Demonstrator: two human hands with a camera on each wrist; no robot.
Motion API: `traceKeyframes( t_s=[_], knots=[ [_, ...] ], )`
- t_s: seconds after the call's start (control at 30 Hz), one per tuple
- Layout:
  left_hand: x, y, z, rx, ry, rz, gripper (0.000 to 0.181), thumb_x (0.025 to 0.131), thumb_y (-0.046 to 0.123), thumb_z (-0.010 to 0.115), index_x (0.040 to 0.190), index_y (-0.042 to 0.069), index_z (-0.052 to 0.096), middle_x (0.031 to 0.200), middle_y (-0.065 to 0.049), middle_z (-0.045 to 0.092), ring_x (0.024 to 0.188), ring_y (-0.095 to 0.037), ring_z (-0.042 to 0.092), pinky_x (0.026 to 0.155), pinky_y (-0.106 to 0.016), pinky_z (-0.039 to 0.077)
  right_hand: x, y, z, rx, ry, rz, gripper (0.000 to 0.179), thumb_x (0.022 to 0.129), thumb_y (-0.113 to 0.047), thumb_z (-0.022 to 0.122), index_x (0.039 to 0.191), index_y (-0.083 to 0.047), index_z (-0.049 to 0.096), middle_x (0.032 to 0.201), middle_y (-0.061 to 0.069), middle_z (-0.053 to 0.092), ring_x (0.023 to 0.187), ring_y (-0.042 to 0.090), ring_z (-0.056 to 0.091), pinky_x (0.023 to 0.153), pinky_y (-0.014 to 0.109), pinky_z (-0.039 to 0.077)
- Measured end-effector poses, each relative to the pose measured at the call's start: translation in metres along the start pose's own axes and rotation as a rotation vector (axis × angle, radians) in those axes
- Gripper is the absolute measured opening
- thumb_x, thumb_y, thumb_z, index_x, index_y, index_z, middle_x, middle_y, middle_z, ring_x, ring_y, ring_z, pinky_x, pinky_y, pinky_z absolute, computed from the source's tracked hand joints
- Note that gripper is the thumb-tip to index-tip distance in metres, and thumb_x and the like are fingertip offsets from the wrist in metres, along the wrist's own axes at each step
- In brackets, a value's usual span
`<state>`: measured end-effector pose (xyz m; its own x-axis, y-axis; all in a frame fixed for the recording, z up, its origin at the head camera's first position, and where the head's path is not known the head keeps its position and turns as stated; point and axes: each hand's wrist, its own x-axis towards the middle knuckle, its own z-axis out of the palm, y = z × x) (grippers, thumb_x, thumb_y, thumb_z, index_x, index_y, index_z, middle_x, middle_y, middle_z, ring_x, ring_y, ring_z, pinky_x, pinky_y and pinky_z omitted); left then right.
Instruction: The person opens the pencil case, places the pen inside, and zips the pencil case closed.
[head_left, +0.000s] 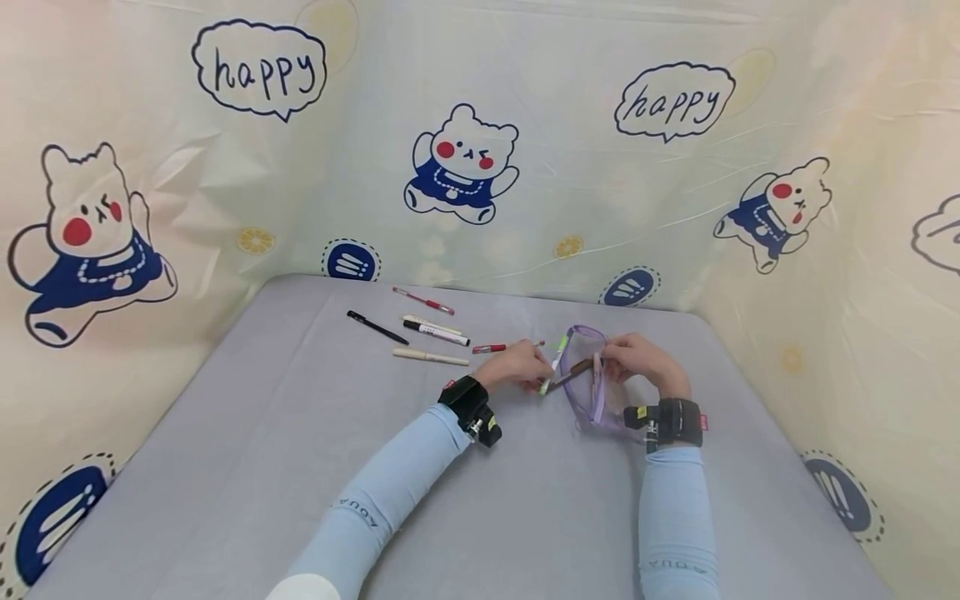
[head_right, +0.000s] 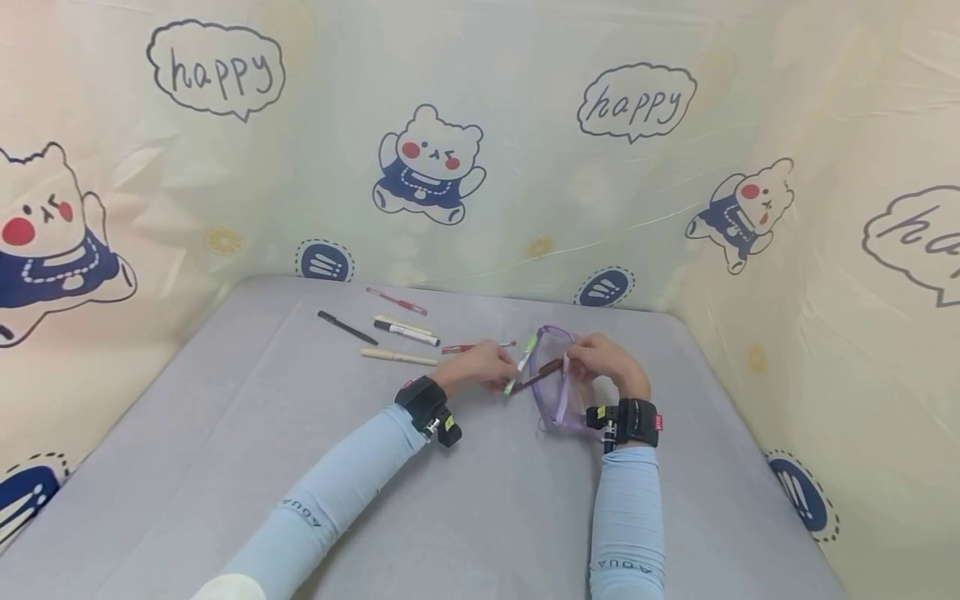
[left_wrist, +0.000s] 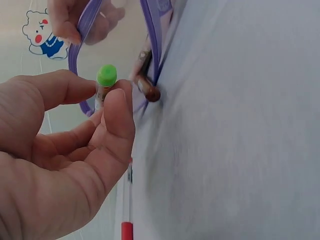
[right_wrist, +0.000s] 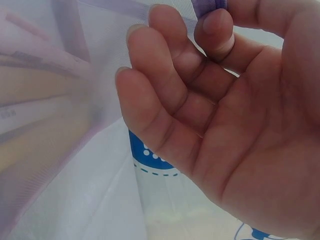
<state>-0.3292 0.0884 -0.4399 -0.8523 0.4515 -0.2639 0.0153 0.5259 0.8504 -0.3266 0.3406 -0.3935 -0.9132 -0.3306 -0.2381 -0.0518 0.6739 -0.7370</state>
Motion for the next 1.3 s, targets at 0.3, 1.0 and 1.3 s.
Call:
traceKeyframes(
  t_s=[0.3,1.0,1.3],
  knots=[
    [0.009,0.015,0.010,-0.121,-0.055,-0.045,0.014,0.092,0.018,0.065,0.092,0.005,0.071,0.082,-0.009,0.072,0.065,-0.015,0.067,0.073,-0.032,0.058,0.006,0.009,-0.001,-0.005,0.019,-0.003,0.027,0.096,-0.017,0.051,0.085,0.004,0.064,0.069,0.007,0.064,0.066,0.020,0.063,0.068,0.037,0.057],
    [0.012,0.032,0.028,-0.316,-0.159,0.135,0.028,0.100,0.007,0.051,0.121,-0.007,0.064,0.098,-0.014,0.074,0.095,-0.029,0.073,0.091,-0.045,0.055,0.009,0.010,0.000,-0.002,0.014,-0.021,0.025,0.096,-0.014,0.049,0.085,0.004,0.063,0.067,0.004,0.063,0.064,0.019,0.063,0.066,0.036,0.057],
    [0.009,0.025,0.020,-0.271,-0.150,0.177,0.028,0.101,0.009,0.051,0.119,-0.007,0.064,0.101,-0.016,0.073,0.100,-0.036,0.070,0.088,-0.043,0.057,0.007,0.010,-0.001,-0.019,0.009,-0.013,0.027,0.096,-0.016,0.050,0.091,0.007,0.062,0.071,0.007,0.064,0.068,0.020,0.063,0.068,0.036,0.057]
  ],
)
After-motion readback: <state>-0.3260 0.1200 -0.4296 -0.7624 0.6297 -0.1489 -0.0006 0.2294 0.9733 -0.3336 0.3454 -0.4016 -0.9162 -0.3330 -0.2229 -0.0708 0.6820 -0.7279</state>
